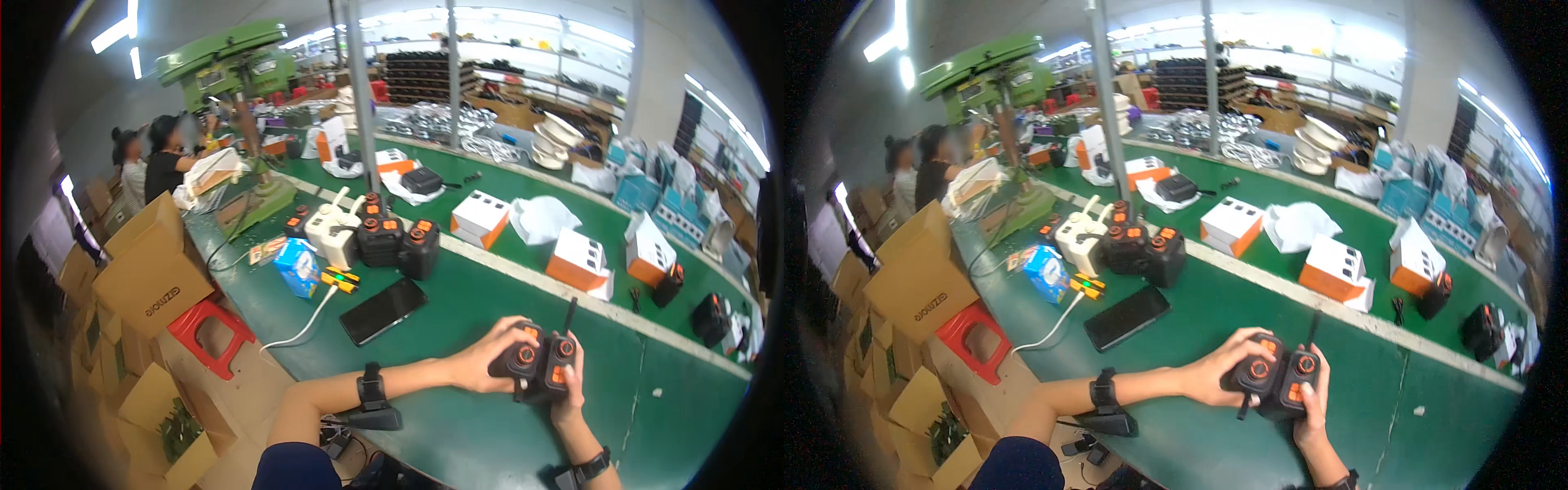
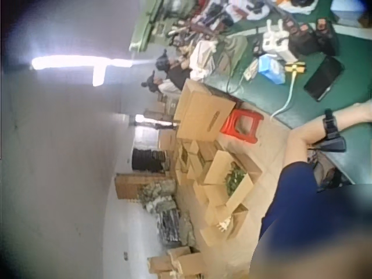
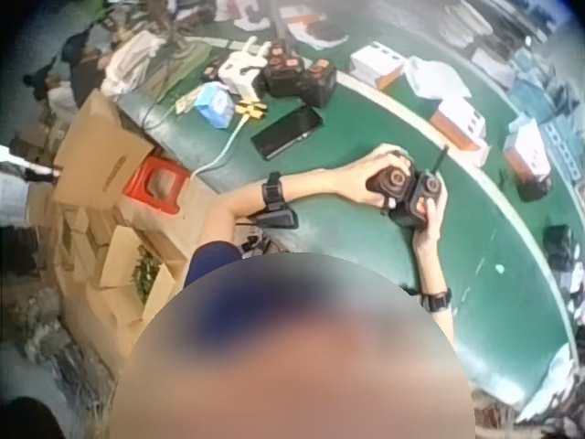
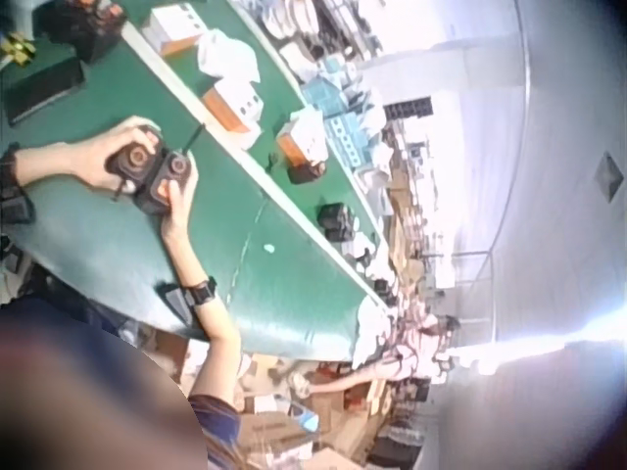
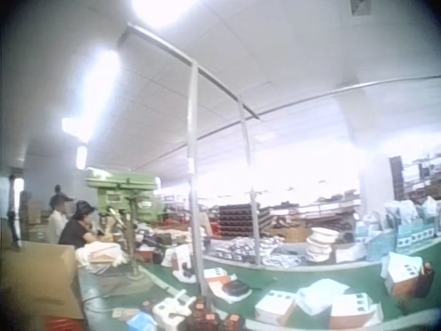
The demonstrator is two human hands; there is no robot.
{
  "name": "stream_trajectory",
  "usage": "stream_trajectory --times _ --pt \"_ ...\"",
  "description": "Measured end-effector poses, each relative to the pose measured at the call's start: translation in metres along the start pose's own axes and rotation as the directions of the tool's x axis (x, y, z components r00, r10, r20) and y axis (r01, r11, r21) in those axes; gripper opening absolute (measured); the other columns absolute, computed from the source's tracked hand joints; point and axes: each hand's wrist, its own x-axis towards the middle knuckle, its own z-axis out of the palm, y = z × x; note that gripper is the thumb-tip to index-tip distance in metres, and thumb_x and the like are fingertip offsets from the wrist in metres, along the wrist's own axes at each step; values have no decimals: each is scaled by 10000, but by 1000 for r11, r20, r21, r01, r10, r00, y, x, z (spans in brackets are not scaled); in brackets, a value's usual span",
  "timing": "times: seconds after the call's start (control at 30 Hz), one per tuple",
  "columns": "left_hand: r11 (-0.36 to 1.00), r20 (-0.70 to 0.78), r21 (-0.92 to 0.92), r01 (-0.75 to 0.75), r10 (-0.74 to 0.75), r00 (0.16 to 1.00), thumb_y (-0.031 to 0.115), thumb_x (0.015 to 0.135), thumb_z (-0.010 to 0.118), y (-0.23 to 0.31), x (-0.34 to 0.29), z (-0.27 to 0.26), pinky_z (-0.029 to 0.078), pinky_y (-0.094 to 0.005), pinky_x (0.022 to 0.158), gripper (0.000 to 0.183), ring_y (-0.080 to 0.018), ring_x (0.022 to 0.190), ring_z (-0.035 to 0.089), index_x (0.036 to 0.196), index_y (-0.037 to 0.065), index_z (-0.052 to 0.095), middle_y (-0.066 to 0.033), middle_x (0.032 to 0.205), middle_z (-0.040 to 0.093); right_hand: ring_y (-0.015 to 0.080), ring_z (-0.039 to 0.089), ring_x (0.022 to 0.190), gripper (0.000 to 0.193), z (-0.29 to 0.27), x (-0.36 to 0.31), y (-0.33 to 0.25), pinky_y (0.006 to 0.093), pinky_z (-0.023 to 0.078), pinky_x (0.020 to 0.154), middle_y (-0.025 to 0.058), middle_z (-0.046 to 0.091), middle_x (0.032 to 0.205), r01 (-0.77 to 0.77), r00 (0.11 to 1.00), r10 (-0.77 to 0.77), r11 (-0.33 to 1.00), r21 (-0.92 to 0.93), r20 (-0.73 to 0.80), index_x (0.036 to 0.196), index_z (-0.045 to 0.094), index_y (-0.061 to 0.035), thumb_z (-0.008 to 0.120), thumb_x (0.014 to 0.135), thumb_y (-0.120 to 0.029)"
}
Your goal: The recorder is testing multiple handheld walkie-talkie devices by pressing buttons and checking indicator lights on an assembly line.
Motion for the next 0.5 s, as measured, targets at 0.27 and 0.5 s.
stream_trajectory --times 0.27,0.5 --pt "960 100 -248 128 -106 989 226 701 625 8 -12 -2 140 -450 1118 678 -356 1375 117 1304 87 348 -207 1427 129 249 405 1239 881 14 -9 -10 352 324 1055 145 346 1352 -64 998 64 997 -38 -8 1418 215 -16 593 670 -286" --pt "870 85 -456 188 -167 982 226 768 552 9 -10 -1 135 -459 1115 552 -338 1376 123 1278 100 383 -183 1420 181 237 411 1226 847 21 -13 -17 350 327 1053 141 365 1330 -104 993 99 991 -80 -58 1408 221 -22 592 676 -232"
